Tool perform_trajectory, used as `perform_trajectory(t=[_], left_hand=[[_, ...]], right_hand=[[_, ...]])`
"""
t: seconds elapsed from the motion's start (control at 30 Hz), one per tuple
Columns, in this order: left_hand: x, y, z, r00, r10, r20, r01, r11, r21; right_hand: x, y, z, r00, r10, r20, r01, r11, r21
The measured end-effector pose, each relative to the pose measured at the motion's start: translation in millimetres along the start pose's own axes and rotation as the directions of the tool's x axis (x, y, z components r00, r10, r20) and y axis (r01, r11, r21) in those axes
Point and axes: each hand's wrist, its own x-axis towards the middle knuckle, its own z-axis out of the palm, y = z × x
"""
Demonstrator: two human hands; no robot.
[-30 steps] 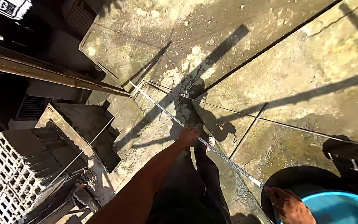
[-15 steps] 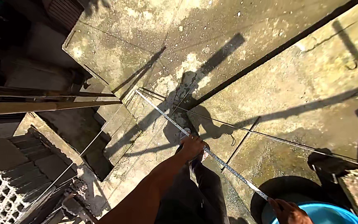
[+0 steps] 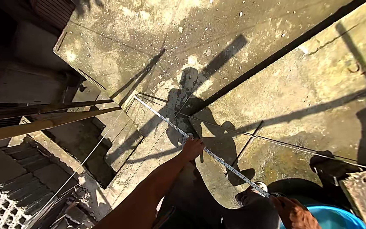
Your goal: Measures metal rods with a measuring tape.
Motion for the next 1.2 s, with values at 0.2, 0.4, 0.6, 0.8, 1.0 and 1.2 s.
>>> perform_trajectory(t=[0.2, 0.4, 0.6, 0.8, 1.0, 1.2], left_hand=[[17.2, -11.0, -5.4, 0.998, -0.058, 0.035, 0.058, 0.998, 0.015], [43.1, -4.1, 1.7, 0.992, -0.11, 0.058, 0.113, 0.993, -0.042], [70.0, 8.0, 7.2, 0.987, -0.137, 0.085, 0.14, 0.99, -0.031], [86.0, 12.2, 4.6, 0.984, -0.149, 0.102, 0.151, 0.988, -0.01], [92.4, 13.1, -1.6, 0.975, -0.171, 0.139, 0.166, 0.985, 0.047], [112.4, 17.5, -2.7, 0.968, -0.188, 0.165, 0.172, 0.979, 0.107]], right_hand=[[29.1, -9.2, -0.1, 0.999, -0.042, 0.013, 0.042, 0.999, 0.032], [58.6, 1.7, -5.1, 0.999, -0.044, -0.003, 0.044, 0.999, 0.011], [79.8, 20.5, -6.6, 0.999, -0.039, 0.012, 0.039, 0.999, 0.022], [96.4, 29.5, 1.7, 1.0, -0.021, -0.009, 0.021, 0.999, 0.034], [114.2, 31.2, 12.4, 1.0, -0.022, -0.011, 0.022, 0.999, 0.038], [153.7, 49.4, 21.4, 0.997, -0.079, -0.01, 0.08, 0.995, 0.059]])
